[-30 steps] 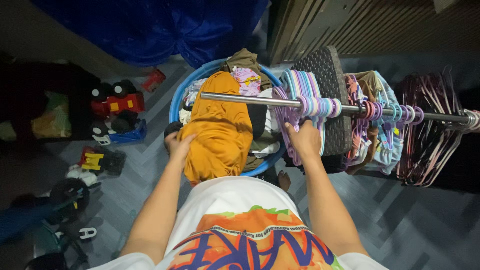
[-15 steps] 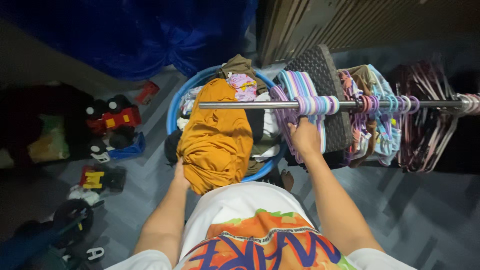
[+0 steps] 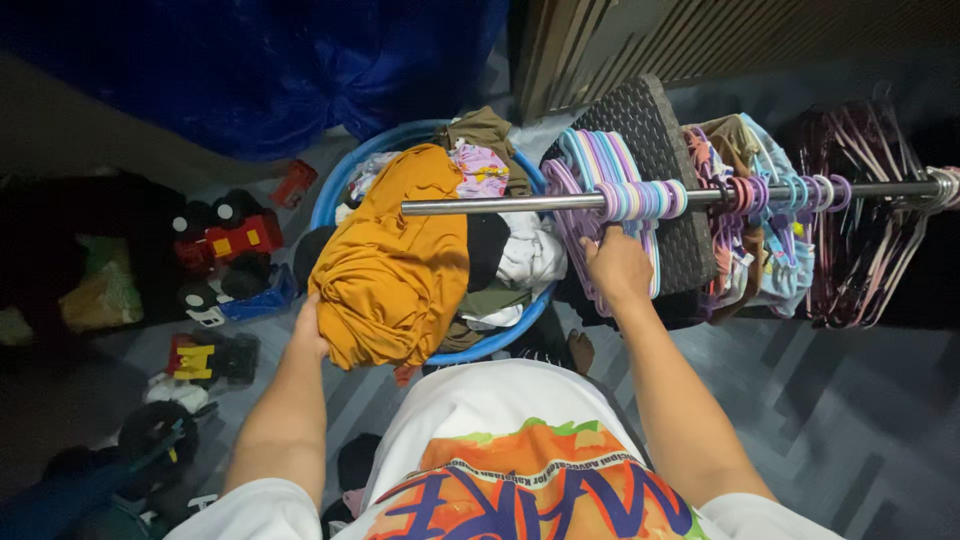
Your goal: The person takes clothes from a blue basin, places them on plastic hangers, and hangs them on a metal drying rack. The person handles multiple garments including a white patterned cloth, a brown cloth, a light blue cloth, and a yellow shirt.
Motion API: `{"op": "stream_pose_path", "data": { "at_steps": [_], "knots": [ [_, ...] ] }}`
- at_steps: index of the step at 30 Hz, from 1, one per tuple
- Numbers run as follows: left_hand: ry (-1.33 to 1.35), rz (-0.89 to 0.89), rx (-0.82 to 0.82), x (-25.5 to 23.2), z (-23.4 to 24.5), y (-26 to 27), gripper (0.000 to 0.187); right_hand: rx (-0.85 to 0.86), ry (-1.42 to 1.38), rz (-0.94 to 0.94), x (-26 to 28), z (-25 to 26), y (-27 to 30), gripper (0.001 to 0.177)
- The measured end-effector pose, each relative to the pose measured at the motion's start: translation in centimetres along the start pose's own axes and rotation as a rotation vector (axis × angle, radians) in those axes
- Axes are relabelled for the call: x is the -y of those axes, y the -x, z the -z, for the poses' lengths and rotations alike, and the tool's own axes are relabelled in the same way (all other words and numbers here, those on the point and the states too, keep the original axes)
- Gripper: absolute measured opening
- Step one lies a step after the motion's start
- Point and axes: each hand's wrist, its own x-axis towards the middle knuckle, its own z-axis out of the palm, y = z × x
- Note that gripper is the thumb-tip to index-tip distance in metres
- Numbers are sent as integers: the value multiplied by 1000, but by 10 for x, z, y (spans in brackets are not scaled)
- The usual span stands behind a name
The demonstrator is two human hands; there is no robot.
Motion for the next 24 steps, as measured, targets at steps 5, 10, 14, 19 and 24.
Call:
{"op": "stream_pose_path", "data": {
  "at_steps": [5, 10, 14, 19, 24],
  "knots": [
    [15, -56, -8, 6, -3, -11, 58, 24, 28, -4, 5, 6, 2, 51],
    [-285, -369, -424, 8, -9, -2, 49, 53, 55, 10, 9, 11, 1, 55],
    [-251, -220, -180, 0, -30, 45, 47, 56, 59, 54, 11, 16, 4, 60],
    [-276, -318, 161, -13, -90, 162, 47, 58, 104, 150, 6, 35, 15, 63],
    [-136, -288, 568, -3, -145, 279, 58, 270, -30, 326, 11, 54, 28, 44]
  ]
}}
